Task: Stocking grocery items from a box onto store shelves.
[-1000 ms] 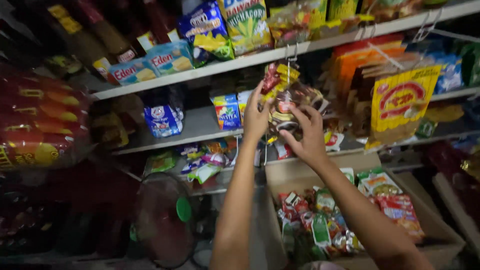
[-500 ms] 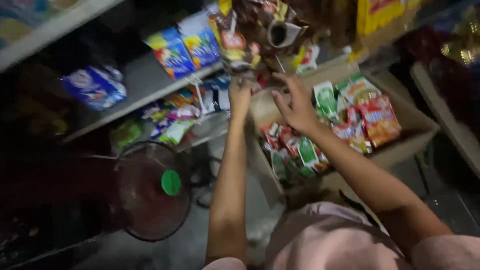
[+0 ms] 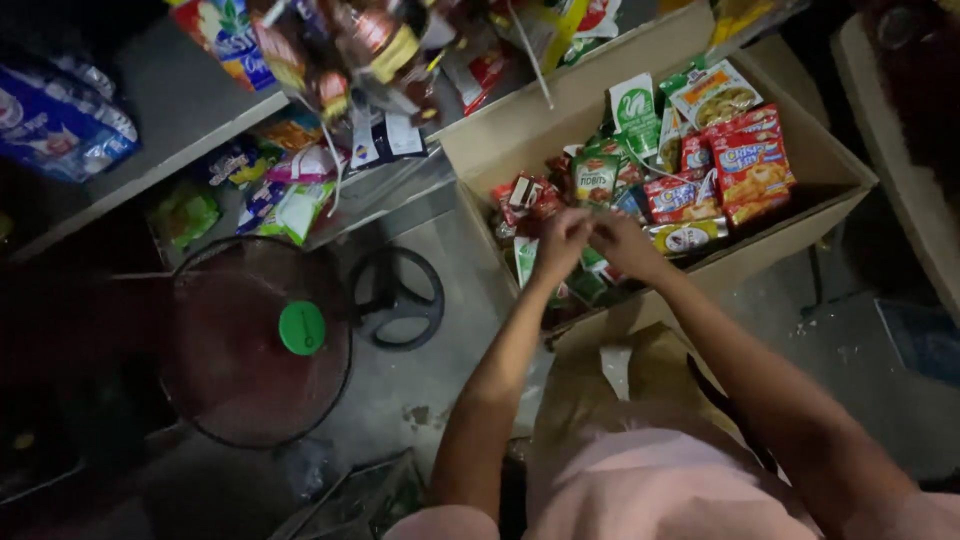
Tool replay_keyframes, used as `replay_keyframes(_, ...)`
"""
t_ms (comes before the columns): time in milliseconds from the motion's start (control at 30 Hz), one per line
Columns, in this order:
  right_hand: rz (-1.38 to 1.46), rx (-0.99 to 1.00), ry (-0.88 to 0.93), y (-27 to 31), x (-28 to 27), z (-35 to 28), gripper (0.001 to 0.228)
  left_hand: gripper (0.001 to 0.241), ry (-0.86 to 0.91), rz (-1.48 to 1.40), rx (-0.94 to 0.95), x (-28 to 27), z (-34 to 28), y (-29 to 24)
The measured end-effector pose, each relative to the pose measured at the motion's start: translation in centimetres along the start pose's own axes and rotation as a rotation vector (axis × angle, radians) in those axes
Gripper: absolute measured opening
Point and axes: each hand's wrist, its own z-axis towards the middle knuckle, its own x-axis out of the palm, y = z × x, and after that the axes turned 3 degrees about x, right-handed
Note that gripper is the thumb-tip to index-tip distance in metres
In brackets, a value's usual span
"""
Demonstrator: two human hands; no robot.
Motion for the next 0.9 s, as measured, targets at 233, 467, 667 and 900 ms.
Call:
replay_keyframes(233,-0.150,0.133,0.209,-19.2,-3.2,-1.0,0.029,0.025,0.123,-0.005,-0.198,4.3,-7.7,4.9)
replay_keyframes(467,-0.567,0.196,0.054,-24.2,-11.3,1.9,0.070,0.024,-0.129,-0.074,-0.337,7.1,-9.6,3.9)
replay_keyframes(667,-0.780,0.361,0.333,-25.5,-9.3,0.6,0.053,0.019,-0.187,-0.101,-0.278,7.9,-10.3,2.7)
replay_keyframes(900,-0.516,0.340,0.360,-22.0,-7.2,-1.7,0.035,0.029,-0.271,0.218,-0.307,8.7,-10.2,2.1)
